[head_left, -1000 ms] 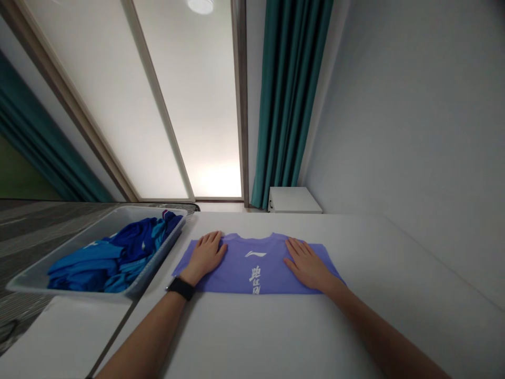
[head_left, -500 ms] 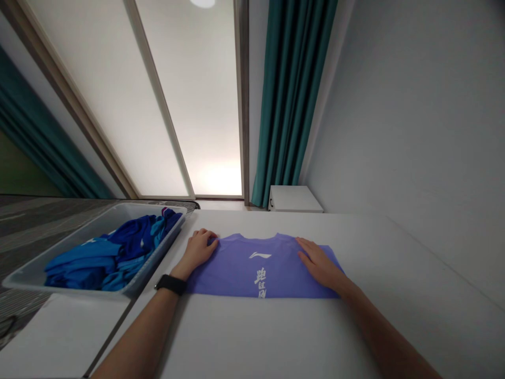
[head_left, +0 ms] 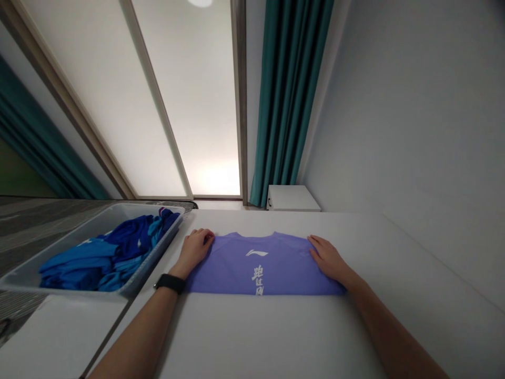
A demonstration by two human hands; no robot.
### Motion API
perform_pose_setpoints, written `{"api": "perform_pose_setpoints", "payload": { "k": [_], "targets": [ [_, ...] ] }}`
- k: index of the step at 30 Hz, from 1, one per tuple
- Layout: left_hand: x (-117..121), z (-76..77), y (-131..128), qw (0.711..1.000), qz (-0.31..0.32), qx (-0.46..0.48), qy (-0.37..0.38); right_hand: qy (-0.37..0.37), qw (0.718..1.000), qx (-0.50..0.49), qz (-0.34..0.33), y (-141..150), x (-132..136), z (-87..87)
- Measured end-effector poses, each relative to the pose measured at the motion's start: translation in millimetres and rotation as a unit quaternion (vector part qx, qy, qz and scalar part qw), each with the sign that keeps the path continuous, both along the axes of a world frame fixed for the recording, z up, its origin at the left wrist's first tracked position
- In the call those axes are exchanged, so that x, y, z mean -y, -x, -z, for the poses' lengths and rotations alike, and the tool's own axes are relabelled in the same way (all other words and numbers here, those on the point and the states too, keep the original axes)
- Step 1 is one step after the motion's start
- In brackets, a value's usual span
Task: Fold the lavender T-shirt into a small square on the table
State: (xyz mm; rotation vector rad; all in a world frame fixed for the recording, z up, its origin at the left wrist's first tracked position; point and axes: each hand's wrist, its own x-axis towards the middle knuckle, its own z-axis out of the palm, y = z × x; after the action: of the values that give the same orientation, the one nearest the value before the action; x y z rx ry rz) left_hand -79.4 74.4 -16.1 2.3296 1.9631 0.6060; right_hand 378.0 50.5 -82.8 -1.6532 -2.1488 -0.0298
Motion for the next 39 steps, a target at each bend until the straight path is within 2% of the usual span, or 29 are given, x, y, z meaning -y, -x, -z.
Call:
{"api": "perform_pose_setpoints", "payload": {
  "k": [7, 13, 18, 23, 26, 29, 33, 39],
  "targets": [
    [-2, -1.8, 13, 0.999, -0.015, 0.029, -0.006, 0.022, 0.997, -0.067, 0.009, -7, -4, -21.0],
    [-1, -0.5, 19, 1.0, -0.005, 0.017, 0.022, 0.025, 0.998, -0.011, 0.058, 4, -5, -35.5],
    [-1, -1.2, 13, 0.999, -0.007, 0.017, 0.034, 0.015, 0.996, 0.035, 0.076, 18, -8, -36.1],
    [-1, -6.1, 11, 0.998, -0.005, 0.059, 0.012, -0.015, 0.999, 0.002, 0.052, 20, -12, -34.1],
    [1, -10.0, 11, 0.997, -0.008, 0.075, 0.001, -0.024, 0.996, -0.022, 0.086, 19, -12, -35.4],
    [3, -12.5, 10, 0.997, -0.015, 0.07, -0.002, -0.004, 0.991, -0.059, 0.117, 20, -11, -37.0],
    [4, -9.3, 7, 0.997, -0.008, 0.074, 0.001, 0.026, 0.99, -0.099, 0.095, 25, -8, -39.8],
    [1, -2.4, 9, 0.989, 0.05, 0.136, 0.03, 0.039, 0.996, -0.071, 0.043, 30, -3, -44.8]
  ]
}}
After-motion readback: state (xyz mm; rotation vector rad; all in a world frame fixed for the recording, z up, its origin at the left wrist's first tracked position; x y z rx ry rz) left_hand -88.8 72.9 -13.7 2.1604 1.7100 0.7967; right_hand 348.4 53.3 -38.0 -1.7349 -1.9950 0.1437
